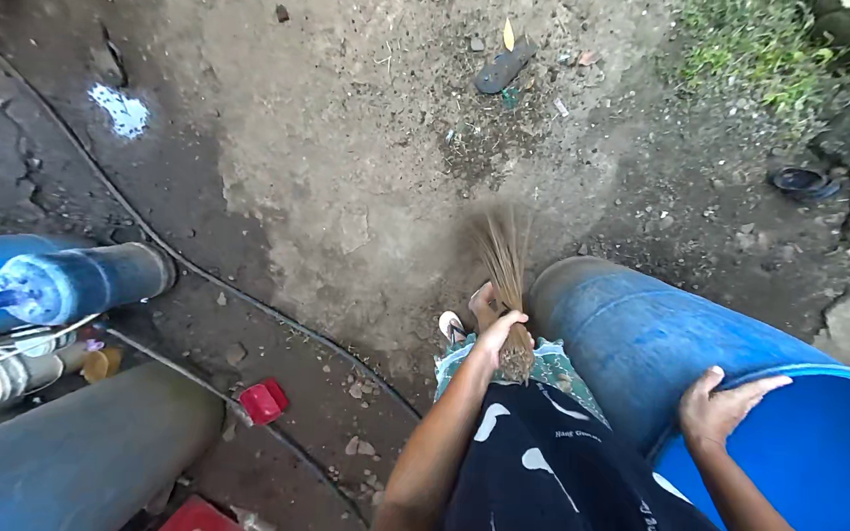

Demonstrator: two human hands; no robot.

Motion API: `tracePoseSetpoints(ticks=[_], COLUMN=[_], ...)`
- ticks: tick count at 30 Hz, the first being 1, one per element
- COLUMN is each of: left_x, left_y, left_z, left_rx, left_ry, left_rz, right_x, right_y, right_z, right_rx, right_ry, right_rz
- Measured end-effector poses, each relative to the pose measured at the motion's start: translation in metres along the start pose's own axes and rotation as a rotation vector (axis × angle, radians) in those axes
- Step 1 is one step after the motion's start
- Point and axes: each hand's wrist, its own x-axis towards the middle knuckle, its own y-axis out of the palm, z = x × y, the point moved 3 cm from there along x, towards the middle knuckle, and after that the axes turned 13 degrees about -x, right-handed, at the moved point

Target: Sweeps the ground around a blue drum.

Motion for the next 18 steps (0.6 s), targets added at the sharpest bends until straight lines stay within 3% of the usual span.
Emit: tracePoseSetpoints(ticks=[6,9,13,16,18], left_x=[-0.09,-0.078,0.006,0.046,0.043], left_y=[-0.088,-0.105,-0.066,0.001,0.026], left_z=[-0.025,-0.042,-0.082,-0.103,-0.111], left_rx=[0.207,0.119,0.05,0.164,0.273], left_ry=[0.16,0.302,0.407,0.304,0.249], left_rz=[-0.1,-0.301,-0.408,-0.258,-0.14], right_x=[-0.001,-0.002,-0.001,-0.002,-0.002], right_y=[0.001,0.001,0.003,0.004,0.005], right_z=[0.002,0.002,0.001,0.001,0.001], right_rx=[0.034,0.038,0.043,0.038,0.032], right_ry=[-0.001,-0.002,-0.003,-0.004,-0.007], right_rz=[0.011,0.008,0.006,-0.003,-0.013])
